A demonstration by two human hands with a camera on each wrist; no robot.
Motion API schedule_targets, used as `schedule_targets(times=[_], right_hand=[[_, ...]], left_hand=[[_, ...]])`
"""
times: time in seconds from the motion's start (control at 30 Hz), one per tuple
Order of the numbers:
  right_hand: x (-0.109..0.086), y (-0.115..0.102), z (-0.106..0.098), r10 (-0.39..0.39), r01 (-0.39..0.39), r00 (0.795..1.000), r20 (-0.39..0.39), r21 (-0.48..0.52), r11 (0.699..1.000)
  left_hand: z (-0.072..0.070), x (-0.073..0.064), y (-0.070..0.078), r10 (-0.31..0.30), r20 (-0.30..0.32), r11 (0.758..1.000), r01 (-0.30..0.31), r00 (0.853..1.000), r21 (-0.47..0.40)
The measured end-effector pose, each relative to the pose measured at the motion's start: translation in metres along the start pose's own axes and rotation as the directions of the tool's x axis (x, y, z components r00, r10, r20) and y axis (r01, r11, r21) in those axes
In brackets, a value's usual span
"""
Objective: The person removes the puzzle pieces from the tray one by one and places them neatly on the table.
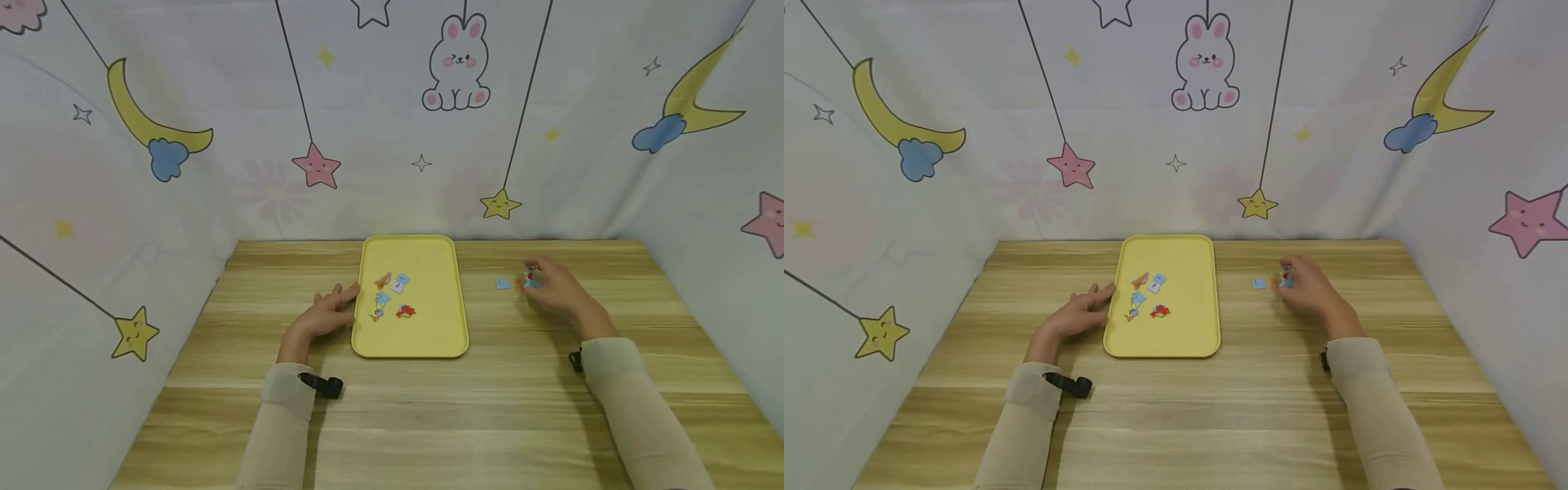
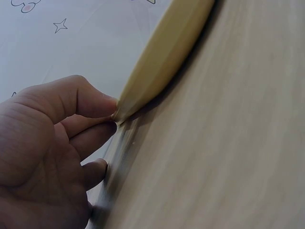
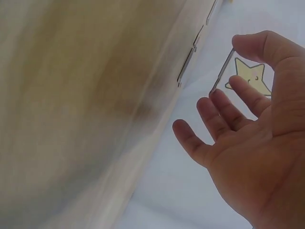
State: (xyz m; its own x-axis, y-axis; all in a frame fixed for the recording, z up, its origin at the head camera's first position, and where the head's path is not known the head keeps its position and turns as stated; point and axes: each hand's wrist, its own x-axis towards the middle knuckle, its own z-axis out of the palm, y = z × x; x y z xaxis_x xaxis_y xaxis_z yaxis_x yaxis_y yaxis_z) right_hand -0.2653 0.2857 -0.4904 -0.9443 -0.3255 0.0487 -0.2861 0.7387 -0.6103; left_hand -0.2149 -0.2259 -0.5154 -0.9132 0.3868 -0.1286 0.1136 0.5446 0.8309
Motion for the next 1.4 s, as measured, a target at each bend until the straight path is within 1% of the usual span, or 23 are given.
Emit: schedule_targets(times=[0.2, 0.37, 0.63, 0.9, 1.13, 1.4], right_hand=[[-0.002, 0.008, -0.005, 0.006, -0.006, 1.0, 0.005, -0.009, 1.0], [-0.004, 0.013, -0.009, -0.002, 0.002, 1.0, 0.003, -0.049, 0.999], [-0.007, 0.022, -0.014, 0.015, -0.012, 0.999, 0.031, -0.079, 0.997], [-0.004, 0.033, -0.015, -0.007, 0.014, 0.998, 0.057, -0.114, 0.993], [-0.003, 0.035, -0.013, -0.057, 0.065, 0.997, 0.061, -0.141, 0.988], [-0.003, 0.032, -0.014, -0.05, 0.062, 0.996, 0.08, -0.159, 0.985]], left_hand=[[0.0, 0.0, -0.001, -0.001, 0.002, 1.0, 0.001, 1.0, -0.002], [0.0, 0.0, -0.001, -0.009, -0.002, 1.0, 0.009, 1.0, -0.007], [0.0, 0.0, 0.0, -0.003, 0.0, 1.0, 0.003, 1.0, -0.008], [0.0, 0.0, 0.001, -0.004, 0.003, 1.0, 0.004, 1.0, -0.004], [0.0, 0.0, -0.001, -0.006, 0.002, 1.0, 0.006, 1.0, -0.004], [0.0, 0.0, 0.0, -0.018, 0.0, 1.0, 0.018, 1.0, 0.005]])
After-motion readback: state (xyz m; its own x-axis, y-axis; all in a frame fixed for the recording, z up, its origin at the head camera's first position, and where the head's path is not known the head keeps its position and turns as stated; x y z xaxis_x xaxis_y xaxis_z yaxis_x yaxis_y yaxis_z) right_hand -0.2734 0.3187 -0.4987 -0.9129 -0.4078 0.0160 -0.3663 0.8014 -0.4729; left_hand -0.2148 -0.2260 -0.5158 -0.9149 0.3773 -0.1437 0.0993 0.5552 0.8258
